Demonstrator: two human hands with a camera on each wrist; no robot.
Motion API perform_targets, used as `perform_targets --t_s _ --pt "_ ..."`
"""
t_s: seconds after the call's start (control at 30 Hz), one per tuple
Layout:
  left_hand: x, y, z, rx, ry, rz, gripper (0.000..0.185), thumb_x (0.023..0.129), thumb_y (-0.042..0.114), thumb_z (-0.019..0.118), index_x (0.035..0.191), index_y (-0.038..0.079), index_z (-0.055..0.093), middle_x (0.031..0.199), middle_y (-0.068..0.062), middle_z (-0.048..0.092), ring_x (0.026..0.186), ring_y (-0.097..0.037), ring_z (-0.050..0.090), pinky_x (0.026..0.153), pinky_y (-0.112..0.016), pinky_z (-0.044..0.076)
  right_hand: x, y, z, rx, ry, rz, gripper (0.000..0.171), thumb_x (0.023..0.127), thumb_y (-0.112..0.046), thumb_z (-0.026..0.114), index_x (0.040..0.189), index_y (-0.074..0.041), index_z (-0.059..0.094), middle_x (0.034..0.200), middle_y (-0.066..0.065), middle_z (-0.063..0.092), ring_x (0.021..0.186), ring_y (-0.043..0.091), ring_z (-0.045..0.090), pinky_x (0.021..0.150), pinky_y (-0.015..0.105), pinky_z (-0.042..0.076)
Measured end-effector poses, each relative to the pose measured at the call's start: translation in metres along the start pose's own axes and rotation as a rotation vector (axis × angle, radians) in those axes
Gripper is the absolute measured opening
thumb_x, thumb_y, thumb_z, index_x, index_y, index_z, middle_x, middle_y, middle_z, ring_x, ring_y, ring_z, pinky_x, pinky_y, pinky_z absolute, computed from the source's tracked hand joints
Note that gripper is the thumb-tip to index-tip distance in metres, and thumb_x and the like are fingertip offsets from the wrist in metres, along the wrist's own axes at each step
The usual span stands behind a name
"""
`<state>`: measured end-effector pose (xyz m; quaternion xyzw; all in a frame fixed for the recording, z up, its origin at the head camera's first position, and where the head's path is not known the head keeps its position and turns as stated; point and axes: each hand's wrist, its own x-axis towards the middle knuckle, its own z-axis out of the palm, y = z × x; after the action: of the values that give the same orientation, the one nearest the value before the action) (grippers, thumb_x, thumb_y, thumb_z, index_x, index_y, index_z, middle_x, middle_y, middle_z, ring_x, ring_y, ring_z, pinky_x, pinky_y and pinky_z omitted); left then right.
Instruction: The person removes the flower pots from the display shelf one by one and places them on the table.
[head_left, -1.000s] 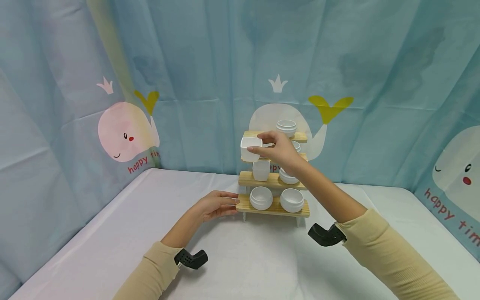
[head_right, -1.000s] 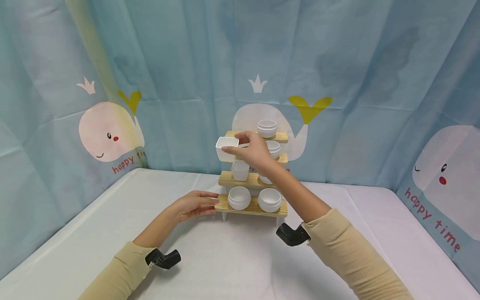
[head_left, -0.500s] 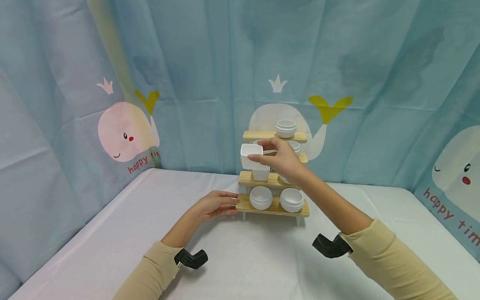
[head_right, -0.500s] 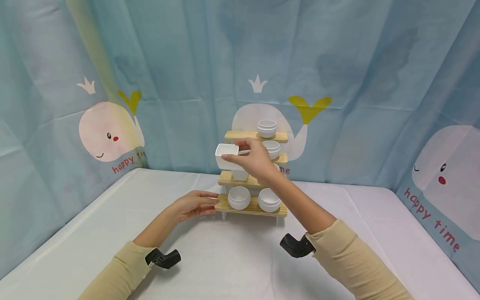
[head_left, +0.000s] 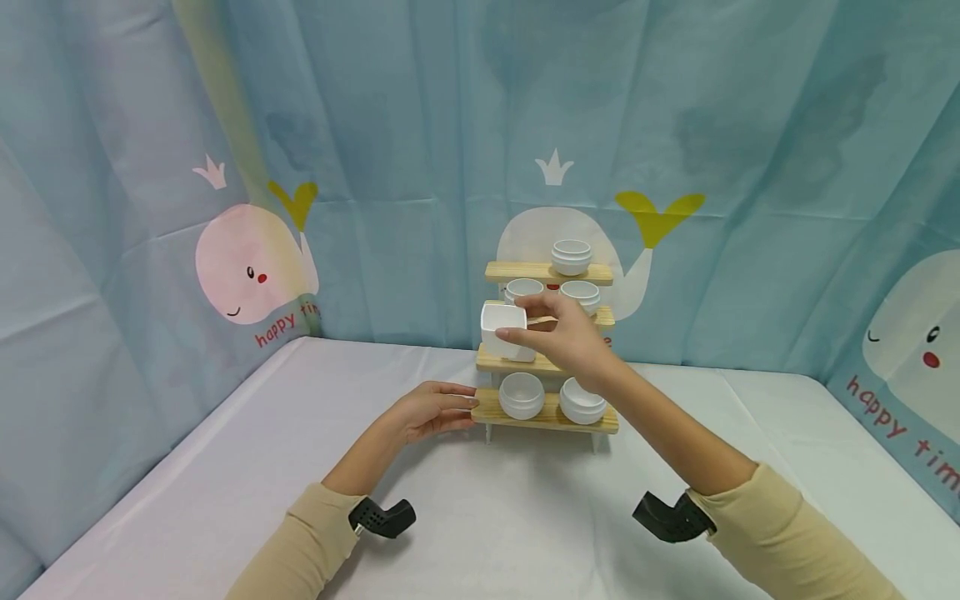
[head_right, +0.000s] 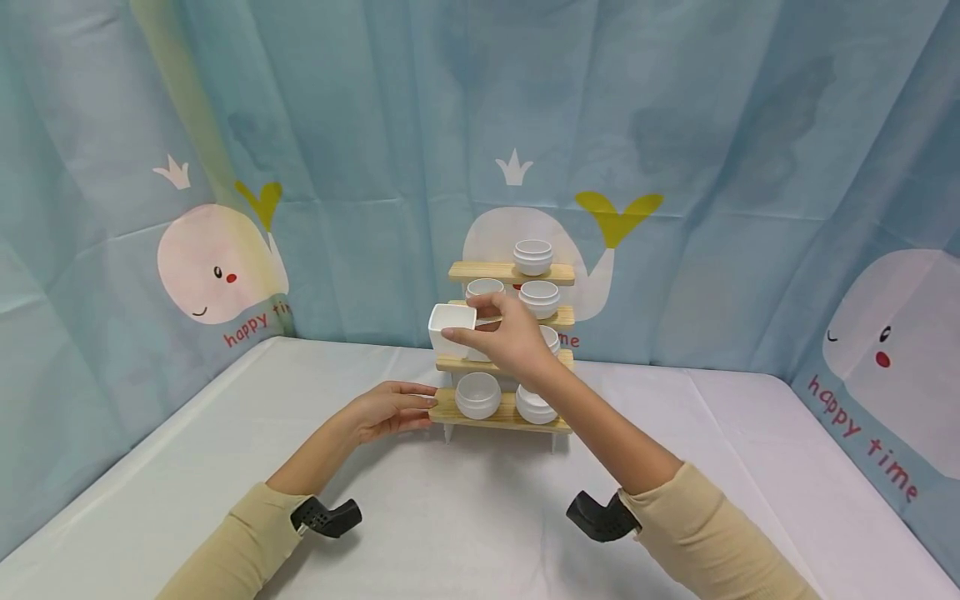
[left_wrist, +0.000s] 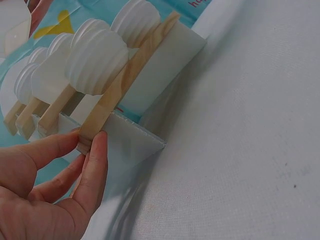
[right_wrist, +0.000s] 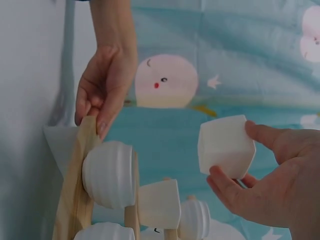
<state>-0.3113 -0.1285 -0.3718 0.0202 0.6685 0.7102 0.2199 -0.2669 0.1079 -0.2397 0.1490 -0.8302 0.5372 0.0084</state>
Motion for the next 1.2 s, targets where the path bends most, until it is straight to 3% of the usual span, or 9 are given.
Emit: perform_targets --t_s 0.3,0.6,1.2 --pt "0.001 0.000 0.000 0.010 0.004 -0.008 0.044 0.104 0.000 0.063 0.145 -0.013 0.052 0.117 -0.018 0.069 0.088 -0.016 0.074 0.080 -0.024 0.066 -0.011 0.007 0.002 -0.006 0.015 -0.021 0.066 0.095 -0.024 0.082 0.150 -0.003 0.053 0.146 0.016 0.060 0.127 0.035 0.064 0.106 0.047 0.058" --pt "0.000 0.001 0.000 0.009 0.008 -0.013 0.045 0.104 0.000 0.064 0.145 -0.013 0.052 0.112 -0.016 0.071 0.086 -0.015 0.074 0.080 -0.024 0.066 -0.019 0.015 0.004 0.021 0.017 -0.015 0.064 0.094 -0.020 0.082 0.148 0.000 0.054 0.141 0.016 0.062 0.121 0.034 0.066 0.093 0.035 0.064" --pt "0.001 0.000 0.001 0.014 0.020 -0.018 0.045 0.103 0.001 0.065 0.144 -0.012 0.053 0.109 -0.014 0.072 0.083 -0.014 0.074 0.079 -0.024 0.066 -0.036 0.027 0.014 0.020 0.018 0.002 0.062 0.094 -0.024 0.084 0.145 -0.001 0.057 0.140 0.016 0.063 0.124 0.036 0.065 0.098 0.042 0.062"
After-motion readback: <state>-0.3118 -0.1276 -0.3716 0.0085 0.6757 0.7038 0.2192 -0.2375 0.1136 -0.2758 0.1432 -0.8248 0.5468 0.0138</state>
